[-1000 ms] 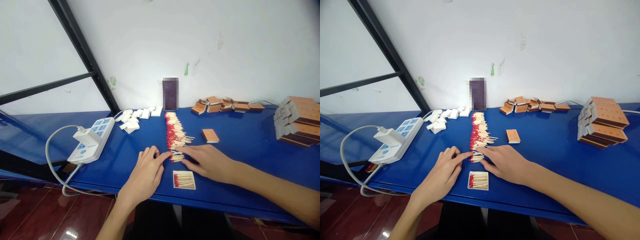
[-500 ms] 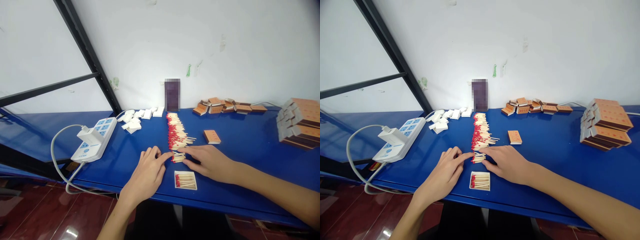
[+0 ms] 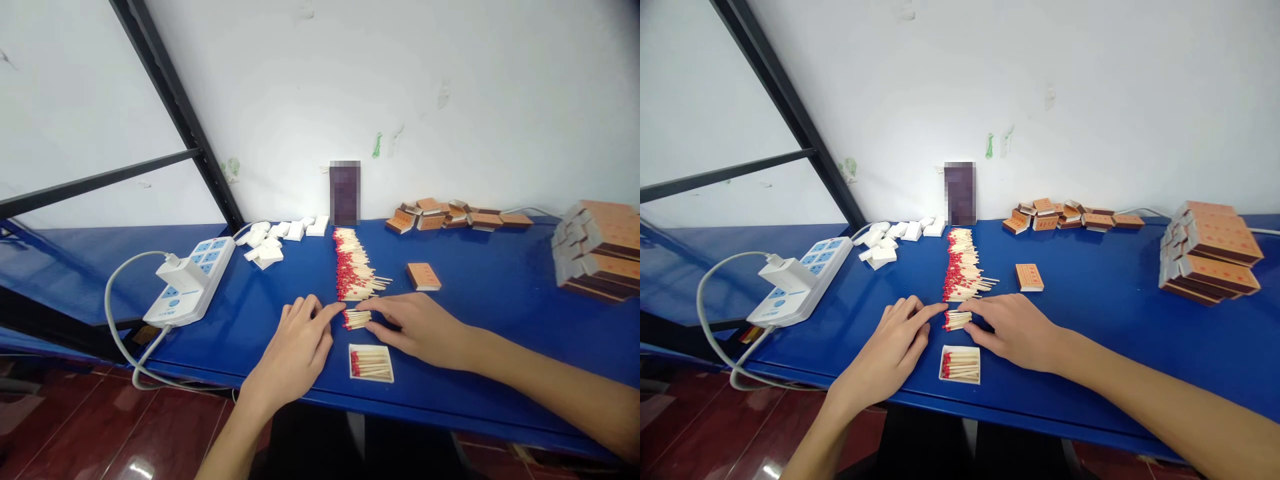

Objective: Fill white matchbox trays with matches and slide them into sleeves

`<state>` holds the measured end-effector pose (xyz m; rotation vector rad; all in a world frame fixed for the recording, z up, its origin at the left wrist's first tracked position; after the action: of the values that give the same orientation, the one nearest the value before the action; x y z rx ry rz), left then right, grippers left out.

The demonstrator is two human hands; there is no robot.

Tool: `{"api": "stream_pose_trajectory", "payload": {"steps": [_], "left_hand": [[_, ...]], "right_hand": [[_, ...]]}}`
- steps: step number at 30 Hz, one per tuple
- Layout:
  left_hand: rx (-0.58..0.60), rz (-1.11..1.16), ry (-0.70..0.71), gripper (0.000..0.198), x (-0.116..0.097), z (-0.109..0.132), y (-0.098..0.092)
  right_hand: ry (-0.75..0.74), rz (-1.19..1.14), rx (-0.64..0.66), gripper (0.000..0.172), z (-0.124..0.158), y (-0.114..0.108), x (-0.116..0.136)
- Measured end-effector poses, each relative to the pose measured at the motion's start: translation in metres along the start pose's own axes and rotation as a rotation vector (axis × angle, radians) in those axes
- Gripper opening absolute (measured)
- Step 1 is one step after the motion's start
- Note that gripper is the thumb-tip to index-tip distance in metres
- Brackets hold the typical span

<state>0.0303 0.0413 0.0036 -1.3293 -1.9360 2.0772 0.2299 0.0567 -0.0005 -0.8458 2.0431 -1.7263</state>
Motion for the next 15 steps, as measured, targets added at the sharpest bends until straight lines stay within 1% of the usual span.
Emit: {"api": "stream_pose_trajectory", "payload": {"steps": [5,9,15], "left_hand": [[-0.008,-0.021,0.005,0.042,0.0,-0.0001,0.0009],[-0.017,-0.033,0.006,0.041,0.0002,-0.001,0.0006],[-0.019,-0.031,0.003,0.039,0.0009,-0.0026,-0.0004]], "right_hand": [[0.014,0.024,0.012,0.038,-0.0015,0.0036,-0.0007],[-0.033,0.019,0.037,0.032,-0.0026,0.003,0.0022],[-0.061,0.025,0.025,0.03,-0.0031,-0.0033,0.0053]]}}
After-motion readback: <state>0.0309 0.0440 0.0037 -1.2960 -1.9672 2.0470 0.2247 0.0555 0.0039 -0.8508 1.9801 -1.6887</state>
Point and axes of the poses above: each hand's wrist, its own z-axis away from the middle knuckle, its own y-axis out of the palm, x = y × z, the point moved 4 cm from there along -z, towards the middle knuckle, and after that the axes turned 13 degrees about z, right-handed, at the moved point
